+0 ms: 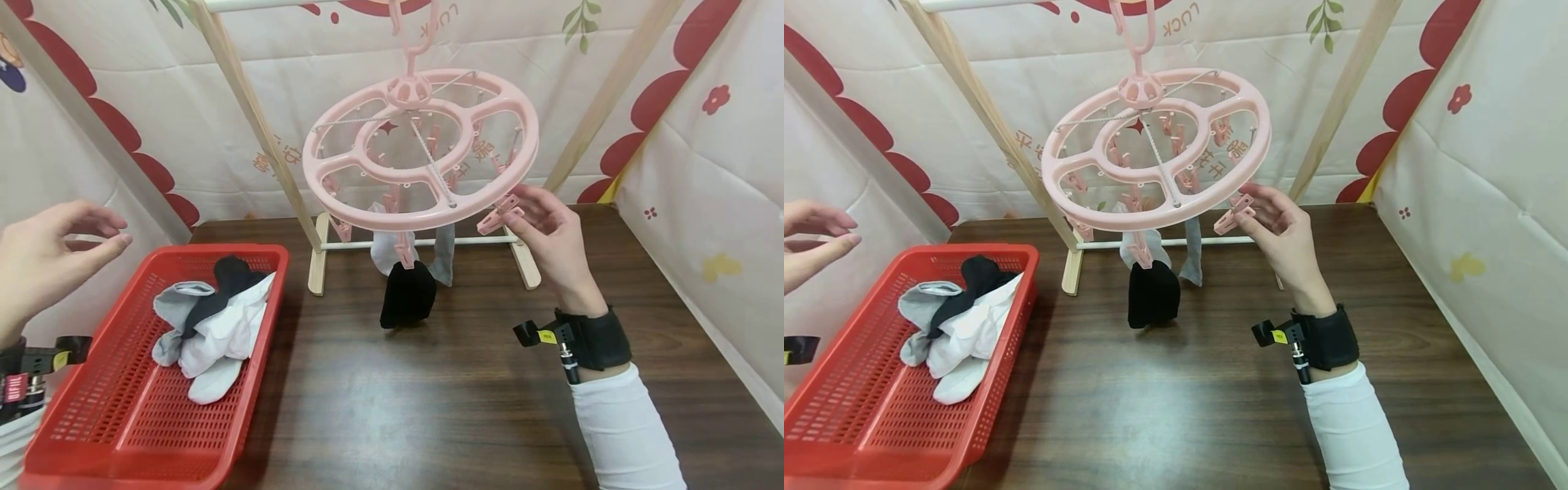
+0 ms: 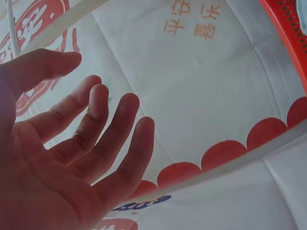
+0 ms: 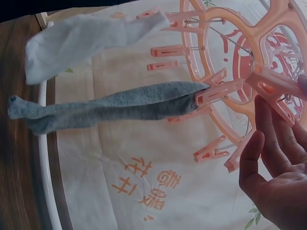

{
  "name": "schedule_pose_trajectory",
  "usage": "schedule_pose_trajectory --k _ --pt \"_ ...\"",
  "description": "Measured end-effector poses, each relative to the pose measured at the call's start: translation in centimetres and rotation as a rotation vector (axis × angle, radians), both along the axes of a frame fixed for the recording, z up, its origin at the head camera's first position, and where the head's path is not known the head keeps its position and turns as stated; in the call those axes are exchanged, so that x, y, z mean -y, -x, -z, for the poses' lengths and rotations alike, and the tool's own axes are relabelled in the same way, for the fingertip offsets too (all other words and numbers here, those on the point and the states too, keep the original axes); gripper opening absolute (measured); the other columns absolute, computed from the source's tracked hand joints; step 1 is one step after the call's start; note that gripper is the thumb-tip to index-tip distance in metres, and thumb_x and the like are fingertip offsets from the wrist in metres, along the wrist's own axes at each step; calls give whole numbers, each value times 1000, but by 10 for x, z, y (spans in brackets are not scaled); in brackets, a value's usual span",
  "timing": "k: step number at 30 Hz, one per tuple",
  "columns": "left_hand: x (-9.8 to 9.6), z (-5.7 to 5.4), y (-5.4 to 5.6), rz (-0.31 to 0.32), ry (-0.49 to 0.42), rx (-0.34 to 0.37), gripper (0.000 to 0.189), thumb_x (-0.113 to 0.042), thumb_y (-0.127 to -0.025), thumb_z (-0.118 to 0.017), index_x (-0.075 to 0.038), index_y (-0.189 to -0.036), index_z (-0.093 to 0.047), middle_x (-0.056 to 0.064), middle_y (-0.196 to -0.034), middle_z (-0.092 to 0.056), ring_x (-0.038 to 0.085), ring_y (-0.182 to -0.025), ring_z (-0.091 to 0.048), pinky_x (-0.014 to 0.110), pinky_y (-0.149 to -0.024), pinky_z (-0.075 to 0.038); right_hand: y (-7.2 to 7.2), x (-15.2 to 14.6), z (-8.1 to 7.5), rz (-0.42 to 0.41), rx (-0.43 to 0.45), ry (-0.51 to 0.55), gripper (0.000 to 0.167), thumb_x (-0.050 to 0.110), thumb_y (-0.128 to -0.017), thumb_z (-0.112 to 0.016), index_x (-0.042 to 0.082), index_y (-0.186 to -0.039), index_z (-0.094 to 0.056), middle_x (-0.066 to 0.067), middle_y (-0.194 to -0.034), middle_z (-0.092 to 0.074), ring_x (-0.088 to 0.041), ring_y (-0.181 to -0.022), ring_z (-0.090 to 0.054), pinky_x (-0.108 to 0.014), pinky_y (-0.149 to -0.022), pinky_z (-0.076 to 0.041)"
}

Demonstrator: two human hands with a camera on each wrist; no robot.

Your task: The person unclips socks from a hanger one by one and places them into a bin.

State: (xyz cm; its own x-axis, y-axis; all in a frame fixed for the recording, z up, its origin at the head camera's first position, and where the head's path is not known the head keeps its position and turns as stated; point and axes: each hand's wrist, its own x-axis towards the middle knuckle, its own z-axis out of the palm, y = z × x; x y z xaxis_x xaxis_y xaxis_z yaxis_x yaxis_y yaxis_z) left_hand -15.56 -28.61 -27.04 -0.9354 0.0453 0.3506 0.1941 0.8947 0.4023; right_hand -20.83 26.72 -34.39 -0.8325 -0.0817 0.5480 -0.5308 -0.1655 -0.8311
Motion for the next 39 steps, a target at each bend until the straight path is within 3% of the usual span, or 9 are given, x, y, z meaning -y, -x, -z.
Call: schedule_pose_trajectory --k 2,7,12,15,20,24,32,35,39 --pt "-4 0 2 8 18 8 25 -12 -90 -66 3 -107 -59 23 -97 -58 -14 -79 -43 -4 -63 -28 -1 -1 -1 7 6 -13 35 -7 -90 -60 -2 -125 -59 -12 -104 -69 -19 -93 -68 -27 -85 -48" --pt "-19 5 9 107 0 4 19 -6 -86 -69 1 -102 -61 20 -95 -62 -20 -75 -42 -2 -64 -32 -3 -3 -3 27 31 -27 37 -7 -90 -61 0 -126 -59 -10 -108 -68 -17 -96 -66 -25 -83 -48" --pt "-44 16 22 248 31 -23 18 -1 -82 -72 0 -98 -63 13 -90 -65 -12 -78 -48 1 -67 -36 -6 -3 -2 44 42 -56 40 -9 -87 -61 0 -127 -59 -10 -112 -67 -17 -96 -65 -23 -80 -48" --pt "-59 21 28 307 81 -55 19 -1 -81 -73 -2 -98 -63 9 -88 -66 -1 -79 -53 4 -68 -38 -7 -4 1 -4 31 -65 41 -10 -88 -59 -2 -128 -56 -12 -115 -65 -19 -100 -65 -25 -84 -48" --pt "-79 28 35 373 59 -48 18 0 -81 -72 -3 -97 -63 5 -85 -66 18 -78 -61 26 -69 -53 -7 -8 8 -65 41 -79 41 -10 -89 -58 -4 -130 -54 -15 -116 -64 -22 -103 -65 -26 -89 -47" --pt "-91 34 38 448 20 -18 20 1 -80 -73 -1 -97 -63 6 -82 -66 23 -76 -63 46 -68 -54 -6 -8 15 -56 59 -127 41 -8 -90 -59 -4 -130 -54 -13 -116 -64 -22 -104 -64 -26 -87 -48" --pt "-117 44 35 558 22 98 14 0 -82 -70 -6 -93 -64 -2 -77 -64 12 -71 -60 36 -64 -50 2 16 22 -8 4 -382 40 -4 -93 -58 -4 -132 -52 -22 -128 -56 -24 -118 -54 -25 -91 -46" --pt "-128 48 34 599 16 110 13 0 -82 -70 -7 -91 -63 -4 -76 -63 11 -70 -60 35 -63 -49 6 29 17 18 -16 -433 43 -2 -94 -57 -1 -136 -50 -17 -136 -51 -25 -121 -51 -24 -91 -45" --pt "-144 52 33 664 2 124 11 0 -83 -69 -7 -90 -64 -7 -75 -62 10 -70 -59 36 -63 -49 13 44 6 44 -60 -451 49 -3 -95 -55 0 -142 -43 -11 -144 -43 -25 -127 -46 -34 -98 -42"
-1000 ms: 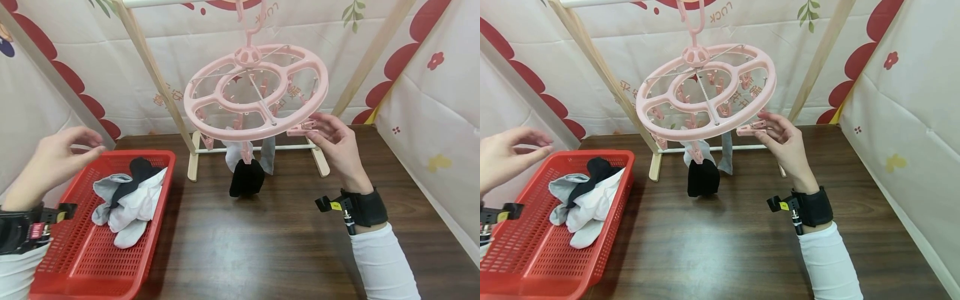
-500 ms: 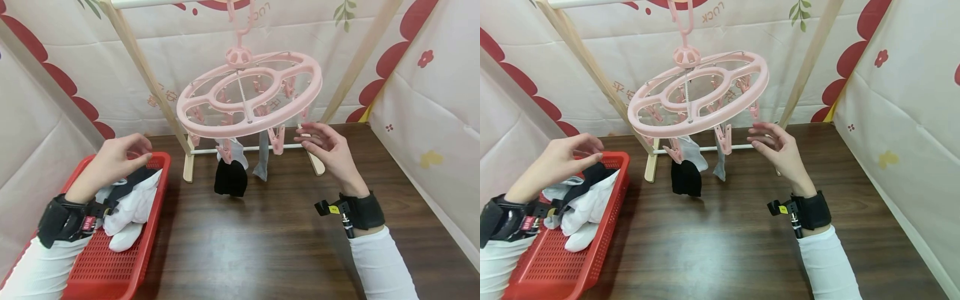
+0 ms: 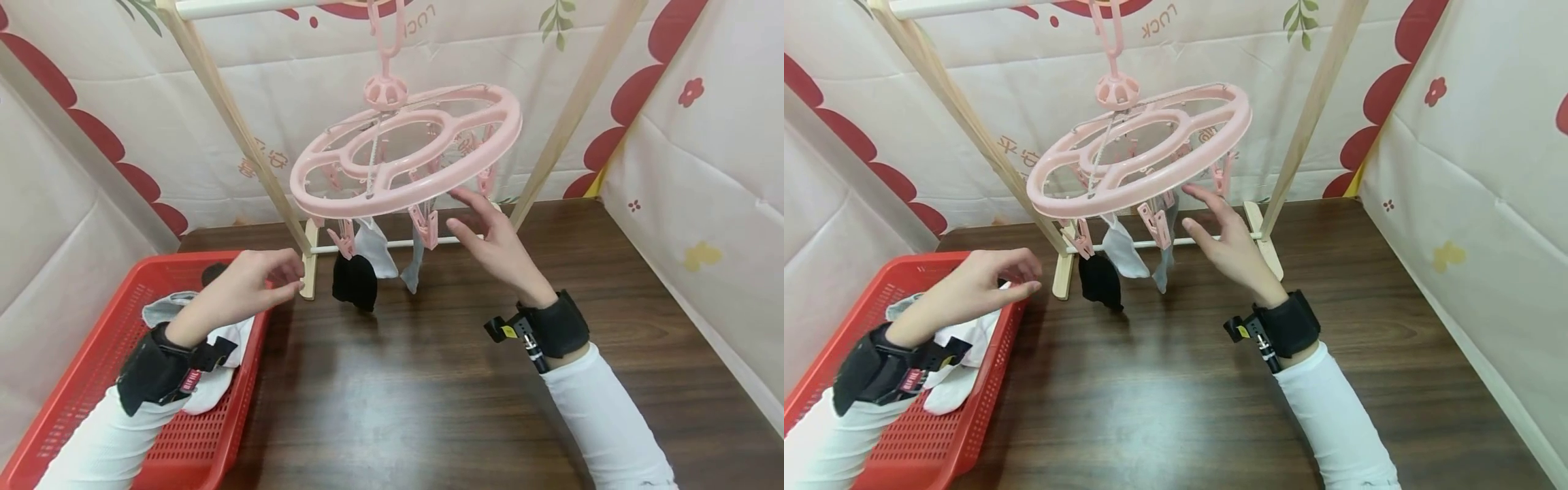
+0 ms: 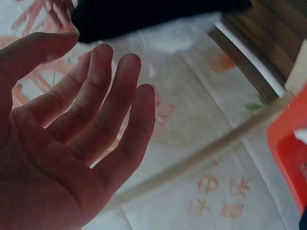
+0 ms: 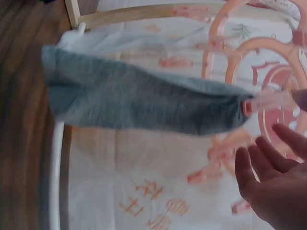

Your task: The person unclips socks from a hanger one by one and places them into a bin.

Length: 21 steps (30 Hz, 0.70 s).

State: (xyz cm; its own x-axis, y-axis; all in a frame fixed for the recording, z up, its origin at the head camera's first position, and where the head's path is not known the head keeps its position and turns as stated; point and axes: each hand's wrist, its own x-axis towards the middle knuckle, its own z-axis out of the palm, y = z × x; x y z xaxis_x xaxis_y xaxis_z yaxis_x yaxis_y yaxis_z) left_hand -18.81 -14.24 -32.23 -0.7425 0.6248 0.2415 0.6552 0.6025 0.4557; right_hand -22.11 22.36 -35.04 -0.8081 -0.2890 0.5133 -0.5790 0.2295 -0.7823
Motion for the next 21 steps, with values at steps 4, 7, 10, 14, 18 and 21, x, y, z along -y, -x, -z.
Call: schedule_pose_trajectory --k 4,7,10,14,18,21 --pt "-12 4 -1 55 1 -14 10 -2 -83 -69 -8 -90 -64 -9 -73 -62 8 -68 -58 34 -62 -48 10 14 -8 -50 -52 27 54 -5 -97 -48 -1 -148 -31 -12 -152 -32 -24 -138 -31 -42 -107 -31" --pt "-19 7 0 81 -3 -36 11 -3 -82 -70 -9 -88 -63 -8 -74 -62 7 -68 -58 31 -60 -48 16 22 -16 -70 -34 42 55 0 -100 -45 1 -151 -25 -11 -154 -28 -23 -139 -29 -41 -108 -29" --pt "-25 9 0 95 -8 -45 12 -3 -81 -70 -10 -88 -63 -8 -75 -61 7 -69 -57 30 -61 -47 22 29 -25 -72 -4 53 53 4 -101 -45 3 -150 -27 -9 -153 -30 -21 -137 -32 -39 -106 -31" --pt "-34 14 0 115 -20 -26 12 -3 -81 -70 -10 -87 -63 -9 -75 -60 9 -71 -58 32 -64 -48 29 35 -36 -93 35 68 52 3 -98 -50 -2 -146 -32 -12 -149 -36 -20 -132 -36 -35 -104 -31" --pt "-43 19 1 150 -30 9 11 -4 -83 -70 -8 -88 -62 -7 -76 -61 11 -72 -59 34 -66 -49 31 38 -44 -122 99 74 51 0 -95 -52 -6 -143 -35 -19 -133 -49 -23 -119 -46 -33 -97 -36" --pt "-49 21 2 177 -25 25 10 -4 -83 -70 -8 -88 -62 -7 -76 -60 10 -72 -58 34 -67 -49 31 38 -49 -131 129 73 48 -1 -94 -53 -8 -140 -39 -21 -124 -53 -26 -114 -51 -33 -93 -40"
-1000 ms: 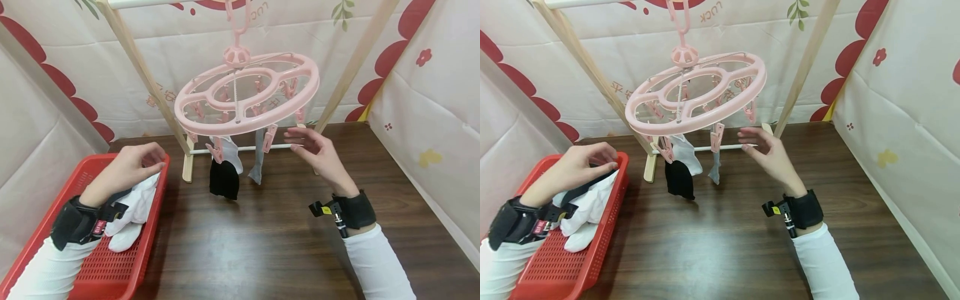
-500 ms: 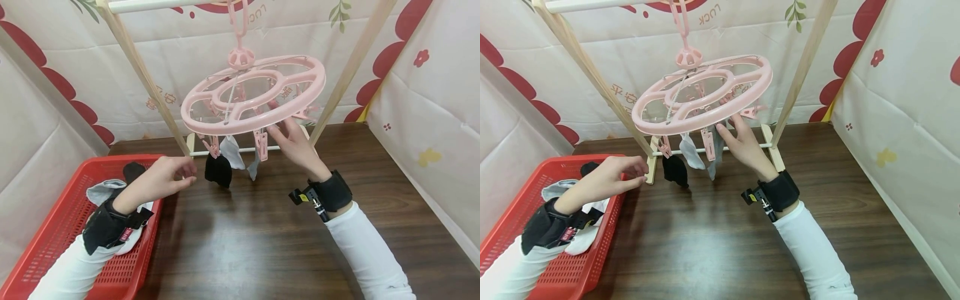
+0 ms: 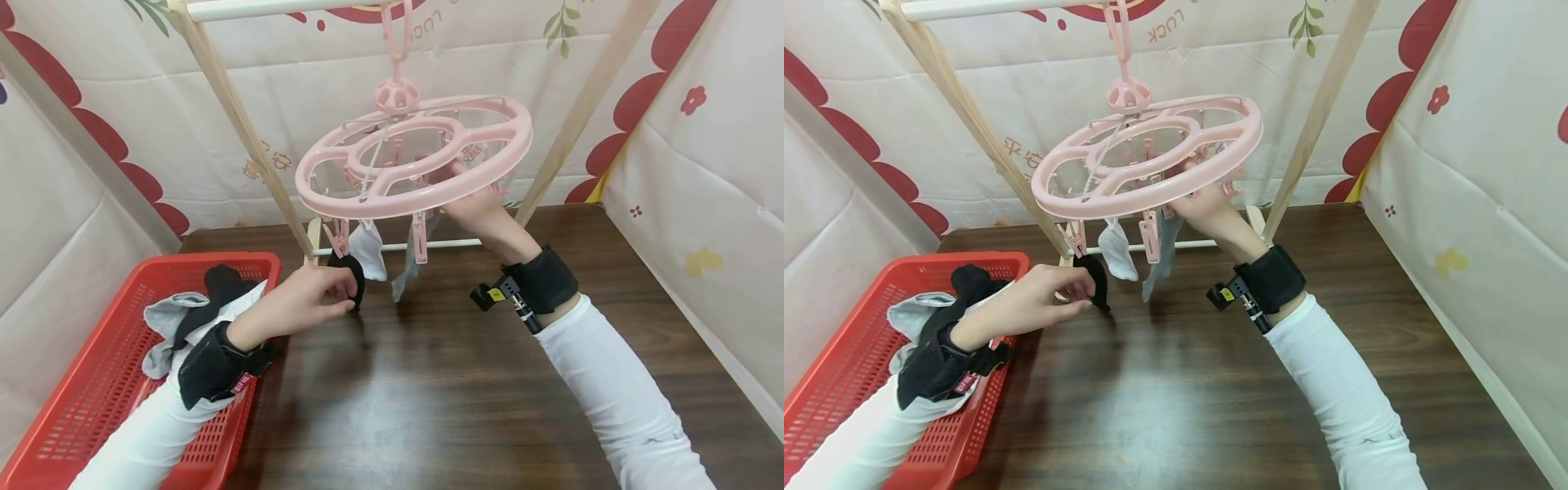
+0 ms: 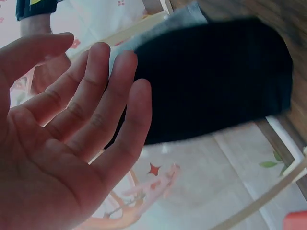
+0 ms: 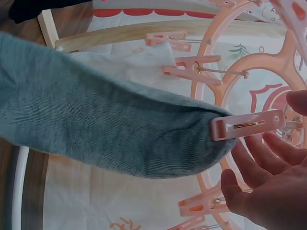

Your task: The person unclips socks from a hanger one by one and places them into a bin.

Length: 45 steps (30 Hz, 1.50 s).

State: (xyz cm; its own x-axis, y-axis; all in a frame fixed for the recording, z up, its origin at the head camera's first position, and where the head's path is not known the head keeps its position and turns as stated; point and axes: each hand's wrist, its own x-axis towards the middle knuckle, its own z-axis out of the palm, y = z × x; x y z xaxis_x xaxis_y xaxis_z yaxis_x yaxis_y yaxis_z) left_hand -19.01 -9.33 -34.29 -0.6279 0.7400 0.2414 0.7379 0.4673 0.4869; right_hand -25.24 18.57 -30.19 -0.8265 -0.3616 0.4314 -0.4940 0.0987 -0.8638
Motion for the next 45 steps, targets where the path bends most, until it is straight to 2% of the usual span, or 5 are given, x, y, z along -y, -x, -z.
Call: schedule_pose_trajectory --k 8,20,28,34,45 --pt "-18 6 11 52 -15 -1 8 -3 -83 -68 -6 -87 -62 -5 -75 -59 7 -70 -57 29 -65 -49 -2 -1 -6 45 8 -39 40 -5 -92 -54 -12 -130 -45 -27 -124 -54 -30 -114 -53 -35 -92 -44" --pt "-45 13 30 19 -114 -39 10 2 -82 -65 -1 -90 -60 4 -77 -63 15 -72 -62 31 -70 -50 -13 -9 -11 3 8 -123 33 -2 -92 -57 -10 -124 -52 -14 -111 -59 -18 -98 -54 -29 -86 -42" --pt "-67 13 36 -37 -176 22 30 -5 -84 -72 2 -110 -57 13 -102 -63 24 -86 -66 35 -77 -52 -20 -9 -9 -19 -55 -150 34 2 -90 -63 -6 -122 -57 -13 -103 -61 -20 -88 -55 -29 -77 -45" --pt "-77 11 40 -91 -215 77 53 -11 -86 -72 0 -131 -48 9 -98 -57 20 -88 -60 32 -75 -49 -21 -5 -6 -47 -114 -154 30 -5 -88 -62 -10 -117 -57 -17 -103 -63 -18 -84 -60 -27 -73 -49" --pt "-94 20 47 -87 -354 -108 42 -6 -84 -68 9 -119 -51 18 -113 -56 28 -105 -53 33 -95 -39 -21 -2 -1 -64 -155 -152 31 -9 -84 -63 -13 -115 -57 -20 -102 -63 -15 -88 -59 -25 -76 -48"
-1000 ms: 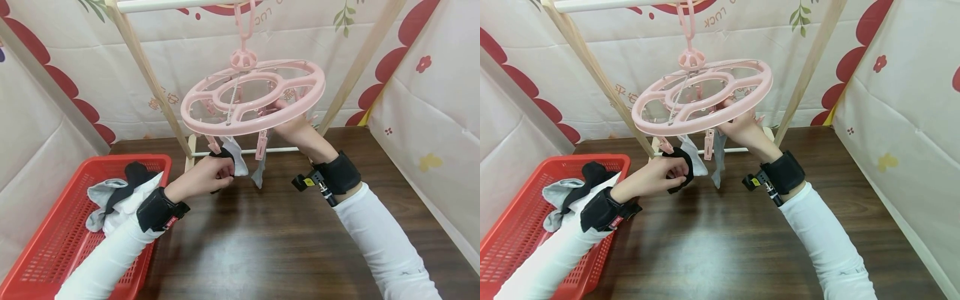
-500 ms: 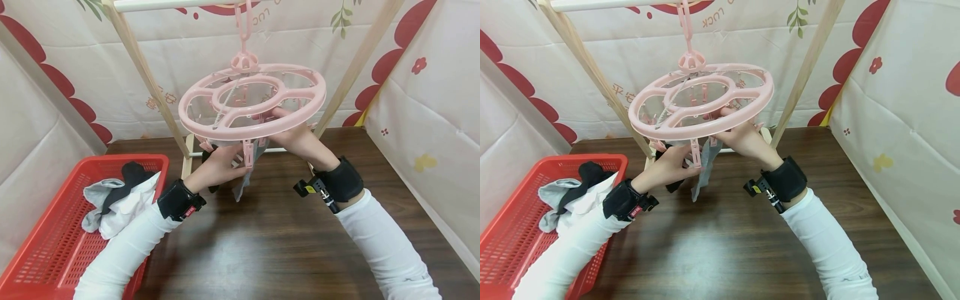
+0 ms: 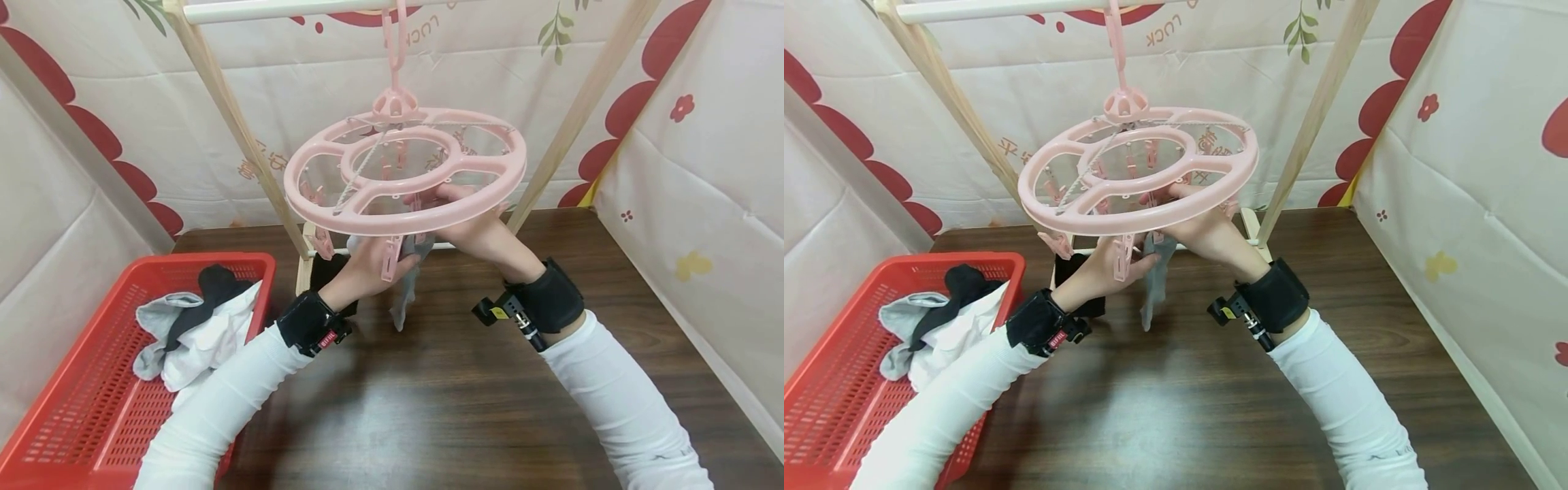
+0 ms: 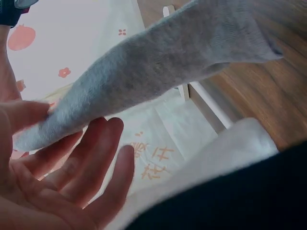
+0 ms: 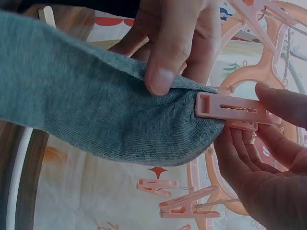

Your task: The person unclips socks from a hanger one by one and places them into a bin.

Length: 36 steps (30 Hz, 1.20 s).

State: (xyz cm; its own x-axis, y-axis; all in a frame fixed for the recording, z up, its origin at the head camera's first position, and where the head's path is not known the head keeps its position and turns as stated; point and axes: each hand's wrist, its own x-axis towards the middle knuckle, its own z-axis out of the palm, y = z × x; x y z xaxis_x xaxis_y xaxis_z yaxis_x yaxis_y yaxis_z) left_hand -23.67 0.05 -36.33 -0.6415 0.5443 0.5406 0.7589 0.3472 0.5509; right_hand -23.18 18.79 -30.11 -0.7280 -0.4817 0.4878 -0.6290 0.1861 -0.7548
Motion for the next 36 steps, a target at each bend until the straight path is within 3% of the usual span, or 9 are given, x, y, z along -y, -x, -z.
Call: schedule_pose_trajectory --k 3,6,11,15,22,30,36 --pt "1 0 -3 -6 7 37 23 0 -84 -61 8 -105 -55 15 -93 -55 27 -86 -53 33 -81 -42 -1 0 0 -5 13 5 31 -9 -84 -63 -13 -115 -57 -21 -101 -63 -16 -88 -60 -26 -76 -48" --pt "2 -1 -5 -26 38 88 16 4 -83 -56 7 -99 -56 11 -83 -48 25 -77 -47 32 -73 -38 -1 0 0 -10 1 8 31 -10 -84 -64 -13 -114 -56 -23 -100 -62 -17 -88 -60 -26 -77 -48" --pt "3 -2 -5 -34 32 89 11 3 -82 -53 8 -92 -56 10 -79 -46 26 -75 -47 31 -73 -38 0 1 0 -1 -52 11 31 -13 -81 -64 -15 -111 -56 -25 -99 -63 -17 -87 -62 -26 -78 -49" --pt "4 1 -5 -24 37 99 2 4 -83 -52 4 -84 -54 6 -74 -45 22 -69 -47 30 -69 -38 -1 1 0 15 -23 12 32 -12 -82 -64 -14 -113 -56 -21 -100 -65 -19 -91 -64 -28 -81 -49" --pt "4 4 -3 30 73 97 22 3 -89 -51 -7 -70 -46 1 -65 -40 15 -60 -41 27 -60 -32 -1 1 0 42 6 41 29 -11 -84 -64 -13 -112 -57 -19 -100 -65 -22 -93 -64 -31 -85 -49" --pt "6 1 -10 -18 195 141 27 2 -89 -56 -10 -67 -49 -3 -60 -40 10 -56 -40 23 -57 -31 3 -4 0 -8 -10 47 30 -12 -84 -62 -14 -113 -54 -17 -100 -63 -23 -93 -61 -33 -89 -47" --pt "13 3 -17 -51 285 203 26 1 -88 -53 -12 -69 -40 -3 -59 -35 11 -54 -36 23 -56 -29 6 -7 2 -22 20 29 38 -13 -84 -62 -12 -121 -50 -19 -107 -60 -27 -102 -58 -36 -92 -45"
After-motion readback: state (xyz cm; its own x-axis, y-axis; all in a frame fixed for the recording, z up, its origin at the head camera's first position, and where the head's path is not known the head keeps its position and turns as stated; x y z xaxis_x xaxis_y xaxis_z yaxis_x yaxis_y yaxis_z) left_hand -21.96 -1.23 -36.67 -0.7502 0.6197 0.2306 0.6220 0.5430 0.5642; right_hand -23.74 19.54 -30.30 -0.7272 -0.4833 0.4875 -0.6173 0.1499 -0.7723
